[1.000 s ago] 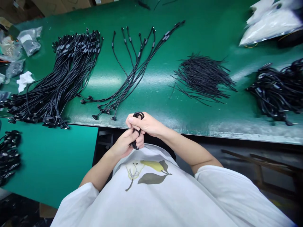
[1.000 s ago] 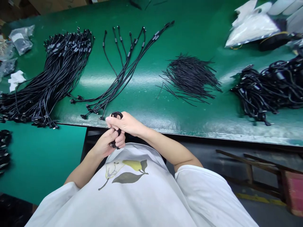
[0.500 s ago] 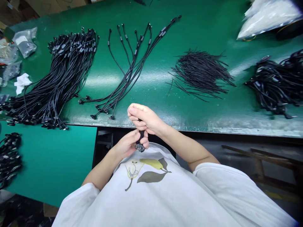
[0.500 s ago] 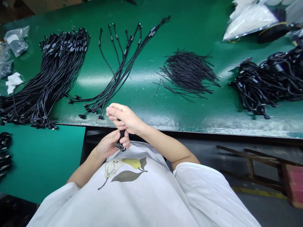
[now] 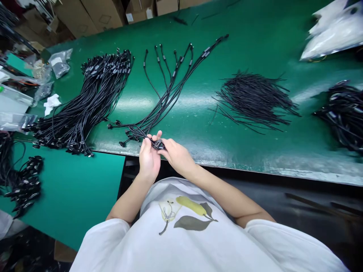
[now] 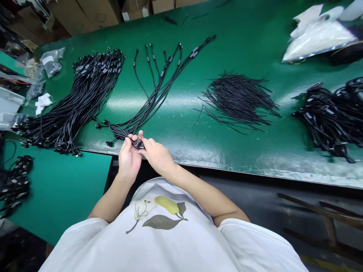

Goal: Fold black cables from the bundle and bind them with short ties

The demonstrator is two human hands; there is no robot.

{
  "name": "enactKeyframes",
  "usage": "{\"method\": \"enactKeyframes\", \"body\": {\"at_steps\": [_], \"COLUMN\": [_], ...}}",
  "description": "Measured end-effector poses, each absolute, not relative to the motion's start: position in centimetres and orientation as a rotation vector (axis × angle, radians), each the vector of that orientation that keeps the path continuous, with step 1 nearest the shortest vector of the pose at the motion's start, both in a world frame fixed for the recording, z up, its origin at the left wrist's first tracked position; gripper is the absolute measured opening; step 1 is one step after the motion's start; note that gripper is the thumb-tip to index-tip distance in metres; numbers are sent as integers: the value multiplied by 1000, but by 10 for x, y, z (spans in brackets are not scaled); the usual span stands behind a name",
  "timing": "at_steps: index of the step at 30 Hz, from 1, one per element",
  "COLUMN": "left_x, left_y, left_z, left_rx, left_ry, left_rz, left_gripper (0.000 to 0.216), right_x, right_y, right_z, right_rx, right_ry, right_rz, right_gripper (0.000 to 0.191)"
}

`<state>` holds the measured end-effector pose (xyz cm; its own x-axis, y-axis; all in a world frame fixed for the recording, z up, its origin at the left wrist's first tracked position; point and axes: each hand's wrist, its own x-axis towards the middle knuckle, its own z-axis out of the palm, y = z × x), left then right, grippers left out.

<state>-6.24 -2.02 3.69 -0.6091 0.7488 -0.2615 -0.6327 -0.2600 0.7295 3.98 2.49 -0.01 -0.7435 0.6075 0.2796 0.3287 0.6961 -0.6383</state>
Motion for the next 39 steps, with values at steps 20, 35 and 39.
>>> {"method": "enactKeyframes", "body": {"at_steps": [20, 35, 39], "left_x": [-66, -63, -62], "left_y": [-18, -86, -64], "left_z": [28, 70, 51], "left_rx": [434, 2052, 2017], "left_ry": [1301, 1292, 1343], "left_rz": [1765, 225, 301], "left_gripper": [31, 18, 16], "right_x": [65, 134, 137], "right_y": [62, 17, 29], "right_z": [32, 52, 27], "right_rx": [-614, -233, -373], "right_ry": [-2427, -2834, -2709], "right_rz": [855, 1854, 1859], "right_gripper": [29, 26, 27]}}
